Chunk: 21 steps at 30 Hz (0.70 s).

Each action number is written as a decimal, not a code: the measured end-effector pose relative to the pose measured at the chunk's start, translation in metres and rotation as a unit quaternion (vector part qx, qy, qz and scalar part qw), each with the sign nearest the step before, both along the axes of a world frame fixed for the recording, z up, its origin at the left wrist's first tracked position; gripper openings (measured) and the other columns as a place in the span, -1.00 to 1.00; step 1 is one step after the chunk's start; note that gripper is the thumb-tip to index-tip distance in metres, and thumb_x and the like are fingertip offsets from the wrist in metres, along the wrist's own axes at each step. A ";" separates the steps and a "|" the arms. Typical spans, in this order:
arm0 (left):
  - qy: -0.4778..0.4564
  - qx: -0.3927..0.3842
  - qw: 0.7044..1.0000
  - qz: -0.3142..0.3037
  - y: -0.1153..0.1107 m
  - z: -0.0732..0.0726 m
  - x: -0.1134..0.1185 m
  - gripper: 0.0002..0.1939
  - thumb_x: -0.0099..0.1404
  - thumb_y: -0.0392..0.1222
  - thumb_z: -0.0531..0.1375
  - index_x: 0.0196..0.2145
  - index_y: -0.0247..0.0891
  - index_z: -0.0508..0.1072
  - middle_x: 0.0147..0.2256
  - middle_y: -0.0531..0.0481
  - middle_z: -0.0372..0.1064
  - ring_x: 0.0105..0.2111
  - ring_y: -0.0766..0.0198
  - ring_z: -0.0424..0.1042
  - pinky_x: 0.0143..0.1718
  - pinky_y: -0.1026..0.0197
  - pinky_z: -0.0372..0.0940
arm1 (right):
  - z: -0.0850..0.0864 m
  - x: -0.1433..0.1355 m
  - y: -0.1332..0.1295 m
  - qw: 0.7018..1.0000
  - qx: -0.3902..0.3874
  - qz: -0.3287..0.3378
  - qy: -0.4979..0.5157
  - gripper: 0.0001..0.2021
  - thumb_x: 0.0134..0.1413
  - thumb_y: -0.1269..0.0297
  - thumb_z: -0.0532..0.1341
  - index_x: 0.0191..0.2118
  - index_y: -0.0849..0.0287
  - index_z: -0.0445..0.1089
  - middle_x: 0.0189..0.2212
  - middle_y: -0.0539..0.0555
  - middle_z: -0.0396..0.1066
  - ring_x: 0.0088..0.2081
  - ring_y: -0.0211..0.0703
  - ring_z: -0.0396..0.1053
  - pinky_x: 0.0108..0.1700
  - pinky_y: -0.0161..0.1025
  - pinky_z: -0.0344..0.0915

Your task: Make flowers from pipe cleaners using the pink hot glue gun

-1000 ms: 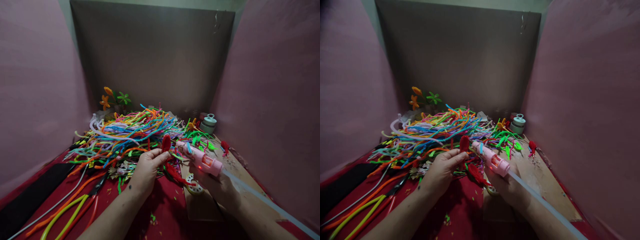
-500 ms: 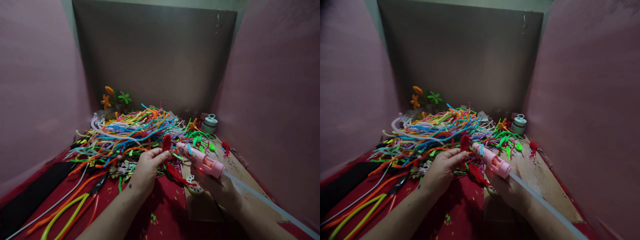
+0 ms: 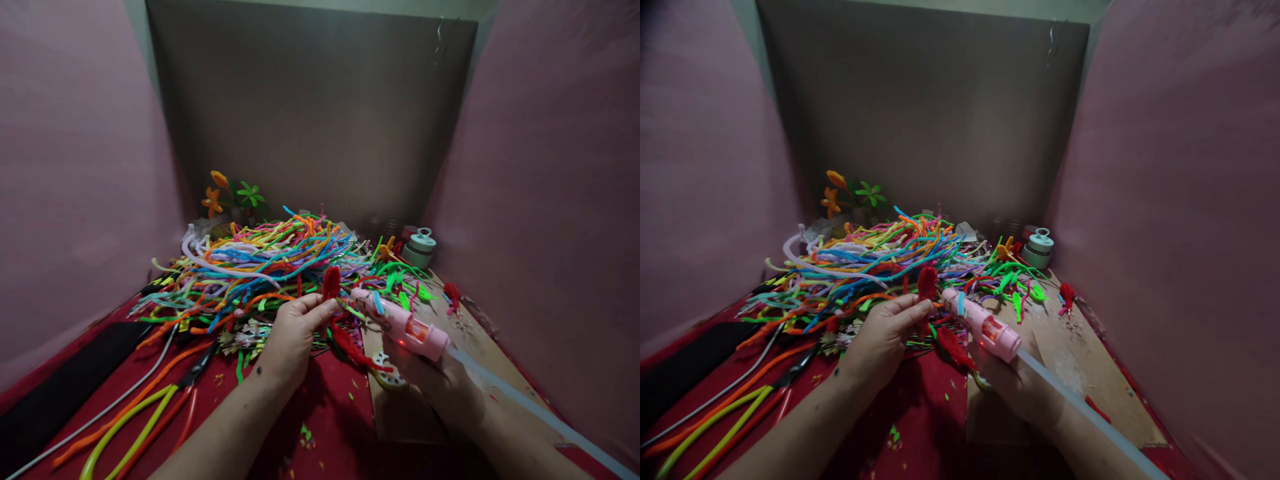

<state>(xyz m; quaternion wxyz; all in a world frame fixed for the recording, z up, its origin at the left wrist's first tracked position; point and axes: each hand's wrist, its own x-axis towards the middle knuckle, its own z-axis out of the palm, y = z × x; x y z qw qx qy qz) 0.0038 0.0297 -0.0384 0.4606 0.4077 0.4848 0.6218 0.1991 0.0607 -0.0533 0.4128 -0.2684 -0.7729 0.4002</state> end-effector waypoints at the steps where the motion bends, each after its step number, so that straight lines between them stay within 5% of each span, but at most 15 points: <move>1: 0.001 0.000 1.000 0.003 0.000 0.000 0.000 -0.77 0.02 -0.07 0.27 -0.48 -0.32 0.51 -0.54 0.04 0.37 -0.54 0.36 0.25 -0.47 0.31 0.11 | -0.001 0.000 0.000 1.000 -0.001 0.000 0.002 -0.61 0.12 0.29 0.10 0.09 -0.02 0.24 -0.36 0.04 0.46 -0.38 -0.09 0.39 -0.33 -0.22 0.36; 10: 0.013 0.004 1.000 -0.006 -0.002 0.006 0.002 -0.79 0.08 -0.10 0.24 -0.48 -0.34 0.49 -0.56 0.08 0.32 -0.56 0.41 0.18 -0.48 0.34 0.07 | 0.003 0.001 -0.004 0.998 -0.053 -0.042 -0.013 -0.79 0.06 0.24 0.15 -0.16 0.05 0.42 -0.60 -0.03 0.35 -0.62 -0.22 0.24 -0.61 -0.32 0.18; 21: 0.014 0.010 1.000 -0.016 -0.002 0.003 0.003 -0.77 0.07 -0.09 0.25 -0.43 -0.34 0.53 -0.51 0.02 0.40 -0.55 0.38 0.24 -0.47 0.31 0.10 | 0.007 -0.001 -0.006 0.997 -0.032 -0.069 0.024 -0.85 0.02 0.21 0.17 -0.38 0.12 0.46 -0.73 -0.01 0.25 -0.66 -0.20 0.21 -0.64 -0.29 0.22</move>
